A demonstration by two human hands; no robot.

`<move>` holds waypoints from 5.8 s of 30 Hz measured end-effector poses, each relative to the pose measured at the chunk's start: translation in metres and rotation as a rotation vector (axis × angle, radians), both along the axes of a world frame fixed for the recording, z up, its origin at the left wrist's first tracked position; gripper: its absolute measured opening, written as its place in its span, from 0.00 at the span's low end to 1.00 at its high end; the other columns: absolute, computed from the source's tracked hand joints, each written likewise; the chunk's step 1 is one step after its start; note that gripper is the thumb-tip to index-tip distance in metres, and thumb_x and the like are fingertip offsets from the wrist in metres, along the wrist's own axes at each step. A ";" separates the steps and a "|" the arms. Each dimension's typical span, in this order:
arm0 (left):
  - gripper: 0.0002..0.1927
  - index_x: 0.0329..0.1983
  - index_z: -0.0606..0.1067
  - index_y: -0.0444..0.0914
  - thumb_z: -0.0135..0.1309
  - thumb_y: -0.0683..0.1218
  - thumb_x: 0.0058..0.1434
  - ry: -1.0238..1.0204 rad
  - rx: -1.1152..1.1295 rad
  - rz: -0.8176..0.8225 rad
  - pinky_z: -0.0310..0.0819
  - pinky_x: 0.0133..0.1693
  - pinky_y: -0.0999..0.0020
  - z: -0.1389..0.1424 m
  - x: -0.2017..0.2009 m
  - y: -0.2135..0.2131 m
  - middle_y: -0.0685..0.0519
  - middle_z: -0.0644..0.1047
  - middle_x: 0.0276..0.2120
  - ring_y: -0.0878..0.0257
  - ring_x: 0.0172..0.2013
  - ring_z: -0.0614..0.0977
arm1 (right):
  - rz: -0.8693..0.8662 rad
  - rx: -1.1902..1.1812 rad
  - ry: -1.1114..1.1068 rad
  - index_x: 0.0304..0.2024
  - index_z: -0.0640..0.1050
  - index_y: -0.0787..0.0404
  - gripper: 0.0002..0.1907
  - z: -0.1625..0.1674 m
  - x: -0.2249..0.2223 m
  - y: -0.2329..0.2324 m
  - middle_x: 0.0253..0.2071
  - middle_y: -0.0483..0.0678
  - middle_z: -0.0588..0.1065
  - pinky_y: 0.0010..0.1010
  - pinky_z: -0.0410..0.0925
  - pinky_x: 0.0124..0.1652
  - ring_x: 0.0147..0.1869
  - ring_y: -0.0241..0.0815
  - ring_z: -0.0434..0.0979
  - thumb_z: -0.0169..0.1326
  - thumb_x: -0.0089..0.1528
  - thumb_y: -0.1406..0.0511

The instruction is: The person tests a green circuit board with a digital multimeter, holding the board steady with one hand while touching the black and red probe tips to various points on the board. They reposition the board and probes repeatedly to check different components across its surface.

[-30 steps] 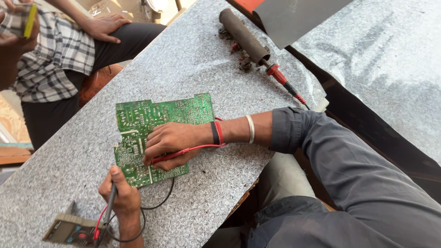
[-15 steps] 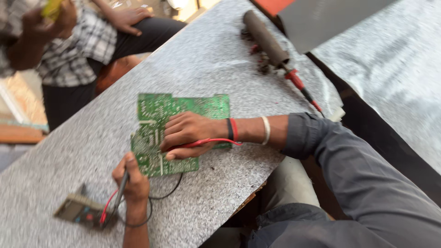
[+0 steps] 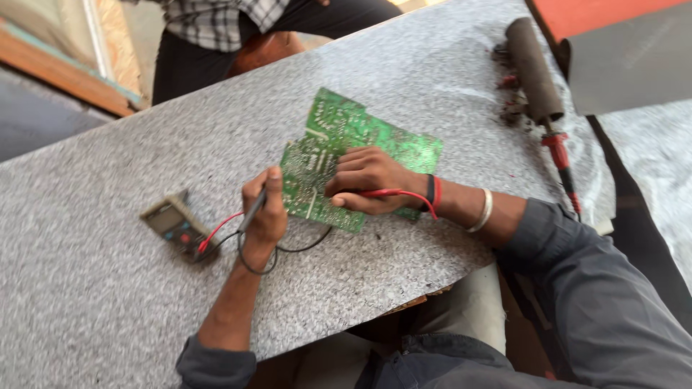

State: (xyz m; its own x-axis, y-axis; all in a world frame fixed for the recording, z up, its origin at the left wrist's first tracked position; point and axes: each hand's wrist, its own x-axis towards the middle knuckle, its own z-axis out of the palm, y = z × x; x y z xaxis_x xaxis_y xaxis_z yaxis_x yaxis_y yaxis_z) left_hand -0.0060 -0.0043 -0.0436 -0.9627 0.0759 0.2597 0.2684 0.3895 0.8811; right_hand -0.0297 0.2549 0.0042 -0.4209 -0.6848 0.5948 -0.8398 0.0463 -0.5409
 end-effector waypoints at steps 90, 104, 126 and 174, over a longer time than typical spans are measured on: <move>0.08 0.44 0.77 0.37 0.61 0.46 0.70 -0.211 1.016 -0.456 0.82 0.30 0.72 -0.007 -0.003 -0.020 0.51 0.82 0.35 0.65 0.35 0.85 | -0.325 -0.222 -0.139 0.62 0.72 0.66 0.23 0.008 0.003 -0.012 0.55 0.55 0.78 0.32 0.75 0.49 0.50 0.43 0.82 0.44 0.78 0.53; 0.11 0.50 0.80 0.33 0.63 0.41 0.66 -0.324 1.125 -0.221 0.82 0.35 0.75 -0.032 -0.012 -0.023 0.46 0.84 0.39 0.60 0.40 0.87 | -0.356 -0.231 -0.183 0.61 0.73 0.66 0.23 0.000 -0.002 -0.016 0.53 0.53 0.79 0.31 0.74 0.49 0.49 0.40 0.81 0.44 0.78 0.54; 0.12 0.48 0.78 0.35 0.63 0.45 0.65 -0.349 1.085 -0.271 0.84 0.41 0.72 -0.024 -0.009 -0.012 0.51 0.84 0.39 0.65 0.40 0.86 | -0.419 -0.483 0.297 0.69 0.64 0.65 0.24 0.005 -0.005 0.007 0.64 0.59 0.72 0.33 0.77 0.46 0.59 0.46 0.78 0.34 0.79 0.55; 0.13 0.51 0.77 0.34 0.61 0.47 0.68 -0.316 0.962 -0.287 0.80 0.39 0.71 -0.021 -0.007 -0.018 0.50 0.84 0.40 0.62 0.41 0.87 | -0.067 -0.153 -0.306 0.32 0.79 0.66 0.13 0.000 -0.014 -0.002 0.29 0.50 0.79 0.27 0.68 0.32 0.30 0.36 0.76 0.45 0.61 0.65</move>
State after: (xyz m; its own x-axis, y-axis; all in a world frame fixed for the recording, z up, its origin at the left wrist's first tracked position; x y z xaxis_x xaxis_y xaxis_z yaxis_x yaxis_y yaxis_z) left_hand -0.0133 -0.0221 -0.0646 -0.9756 0.2071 0.0724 -0.0558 -0.5532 0.8312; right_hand -0.0437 0.2531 0.0042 -0.6369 -0.5624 0.5273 -0.6351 -0.0050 -0.7724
